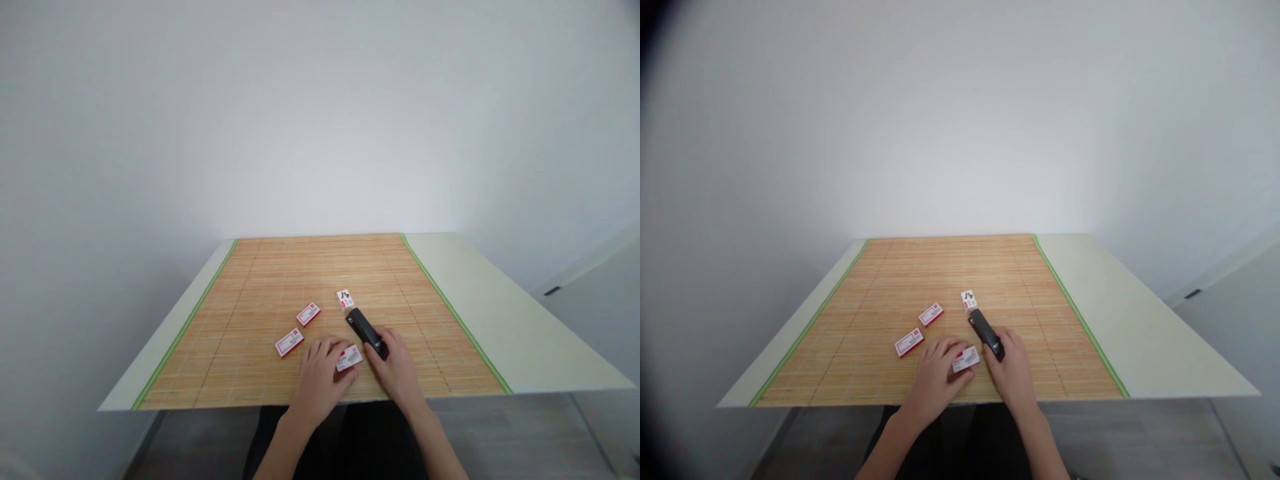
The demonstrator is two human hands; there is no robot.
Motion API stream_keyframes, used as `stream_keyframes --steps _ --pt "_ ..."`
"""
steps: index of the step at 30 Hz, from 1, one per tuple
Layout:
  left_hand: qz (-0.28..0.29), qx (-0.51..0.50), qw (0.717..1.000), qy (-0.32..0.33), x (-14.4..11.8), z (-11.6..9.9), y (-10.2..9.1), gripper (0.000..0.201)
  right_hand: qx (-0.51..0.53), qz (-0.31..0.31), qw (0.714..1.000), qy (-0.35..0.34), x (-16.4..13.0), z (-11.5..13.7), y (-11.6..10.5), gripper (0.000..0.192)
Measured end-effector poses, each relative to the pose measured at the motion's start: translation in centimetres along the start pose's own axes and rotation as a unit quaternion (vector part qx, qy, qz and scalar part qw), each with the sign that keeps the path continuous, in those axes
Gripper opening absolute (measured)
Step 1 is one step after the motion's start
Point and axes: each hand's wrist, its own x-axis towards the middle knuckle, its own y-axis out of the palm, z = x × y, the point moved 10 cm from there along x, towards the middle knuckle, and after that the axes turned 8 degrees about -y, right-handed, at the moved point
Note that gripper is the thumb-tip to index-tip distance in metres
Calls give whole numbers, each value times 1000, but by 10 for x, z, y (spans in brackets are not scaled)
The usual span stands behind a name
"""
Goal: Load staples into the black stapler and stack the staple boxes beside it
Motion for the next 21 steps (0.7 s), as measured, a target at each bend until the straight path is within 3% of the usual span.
stream_keyframes --steps 6,11,15,18,21 --pt "-78 36 995 -44 -9 17 -14 47 31 155 983 -93 42 24 18 38" --pt "-89 64 993 -52 -11 22 -9 48 49 218 966 -128 65 40 31 44" --pt "-101 71 991 -61 -12 21 -11 50 17 233 963 -136 69 50 35 38" --pt "-112 81 988 -63 -12 19 -11 51 -62 206 969 -124 73 60 42 27" --pt "-118 101 985 -68 -13 19 -10 47 -113 180 970 -119 78 77 59 27"
